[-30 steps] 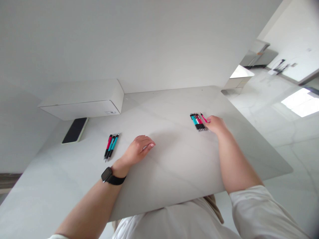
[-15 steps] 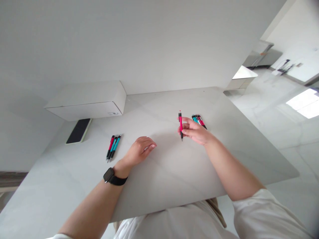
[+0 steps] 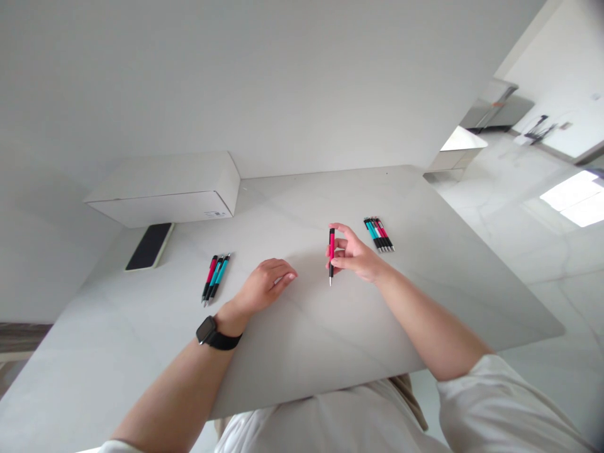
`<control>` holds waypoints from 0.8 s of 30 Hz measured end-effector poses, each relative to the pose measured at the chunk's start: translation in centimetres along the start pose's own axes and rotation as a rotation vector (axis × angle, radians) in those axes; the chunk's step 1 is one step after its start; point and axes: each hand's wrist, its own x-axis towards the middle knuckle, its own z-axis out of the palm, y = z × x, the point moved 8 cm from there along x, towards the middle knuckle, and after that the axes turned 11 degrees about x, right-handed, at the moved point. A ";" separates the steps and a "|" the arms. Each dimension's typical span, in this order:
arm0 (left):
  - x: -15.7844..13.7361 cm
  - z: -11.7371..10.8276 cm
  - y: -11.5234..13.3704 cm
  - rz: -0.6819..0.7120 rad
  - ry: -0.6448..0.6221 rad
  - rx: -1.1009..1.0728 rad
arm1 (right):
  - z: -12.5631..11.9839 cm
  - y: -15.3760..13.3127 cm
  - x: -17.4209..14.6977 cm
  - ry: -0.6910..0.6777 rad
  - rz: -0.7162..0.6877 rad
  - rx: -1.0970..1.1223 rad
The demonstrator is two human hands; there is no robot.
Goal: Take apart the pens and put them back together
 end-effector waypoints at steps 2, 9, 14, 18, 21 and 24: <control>0.0 0.0 0.0 0.000 0.000 0.000 | -0.4 -0.5 0.0 0.034 -0.027 0.013; 0.0 0.0 0.0 0.004 0.023 -0.010 | -1.8 -1.5 0.0 0.135 -0.108 0.065; 0.0 0.1 -0.1 -0.012 0.011 -0.010 | -2.7 -1.8 0.1 0.169 -0.127 0.090; 0.0 0.2 -0.1 -0.009 -0.004 -0.009 | -3.2 -2.0 0.0 0.200 -0.157 0.104; -0.1 0.2 -0.1 -0.008 0.002 -0.010 | -3.3 -2.1 0.0 0.214 -0.157 0.102; 0.0 0.2 -0.2 -0.009 -0.006 -0.005 | -3.8 -2.4 0.0 0.234 -0.171 0.079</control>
